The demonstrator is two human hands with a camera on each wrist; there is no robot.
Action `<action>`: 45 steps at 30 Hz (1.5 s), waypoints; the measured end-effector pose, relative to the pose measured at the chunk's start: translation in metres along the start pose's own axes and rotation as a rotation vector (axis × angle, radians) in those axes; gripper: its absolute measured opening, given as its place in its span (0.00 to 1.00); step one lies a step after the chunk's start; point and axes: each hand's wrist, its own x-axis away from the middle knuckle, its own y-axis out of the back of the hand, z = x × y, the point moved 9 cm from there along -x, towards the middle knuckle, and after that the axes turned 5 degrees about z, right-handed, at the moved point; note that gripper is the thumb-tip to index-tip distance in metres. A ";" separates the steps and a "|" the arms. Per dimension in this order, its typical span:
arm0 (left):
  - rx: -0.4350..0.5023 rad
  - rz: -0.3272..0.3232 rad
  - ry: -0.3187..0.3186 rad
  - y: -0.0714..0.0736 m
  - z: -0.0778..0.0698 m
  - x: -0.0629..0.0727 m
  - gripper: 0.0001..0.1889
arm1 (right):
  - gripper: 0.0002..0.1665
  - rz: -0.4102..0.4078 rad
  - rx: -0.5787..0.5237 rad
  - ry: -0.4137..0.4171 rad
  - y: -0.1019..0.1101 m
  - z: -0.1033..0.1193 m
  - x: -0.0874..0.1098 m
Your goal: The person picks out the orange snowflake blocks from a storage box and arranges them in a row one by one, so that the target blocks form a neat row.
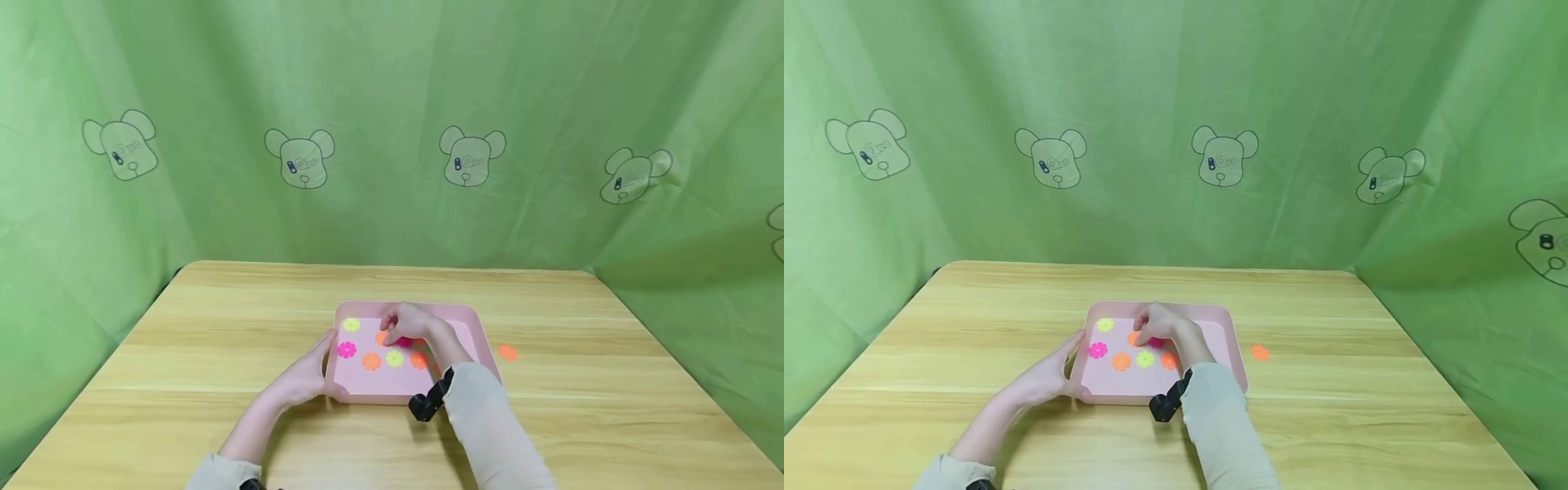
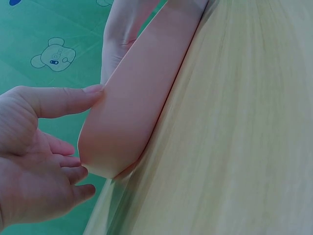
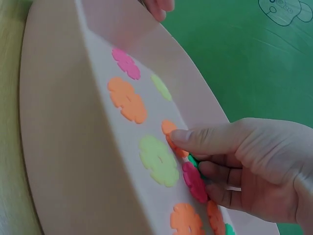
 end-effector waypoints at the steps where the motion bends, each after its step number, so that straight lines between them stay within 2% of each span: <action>1: 0.000 -0.001 0.000 0.000 0.000 0.000 0.59 | 0.13 0.002 0.002 -0.002 -0.001 0.001 0.000; 9: 0.004 -0.005 -0.007 0.001 0.000 0.000 0.59 | 0.11 0.017 0.023 -0.006 -0.004 0.002 0.001; 14: 0.002 -0.005 -0.004 0.001 0.000 0.000 0.59 | 0.12 0.020 -0.018 -0.004 -0.004 0.001 0.001; 20: 0.009 -0.003 -0.002 0.000 -0.002 0.000 0.58 | 0.12 -0.007 -0.024 0.023 -0.001 0.001 0.000; 26: 0.020 0.003 0.000 -0.001 -0.003 0.001 0.58 | 0.07 -0.033 -0.043 0.027 0.002 0.000 0.002; 34: 0.028 0.004 0.019 -0.001 -0.002 0.003 0.58 | 0.04 -0.029 -0.179 0.081 0.005 0.001 0.007; 45: 0.021 0.003 0.010 -0.001 -0.002 0.003 0.58 | 0.03 -0.033 -0.285 0.116 0.015 -0.012 0.022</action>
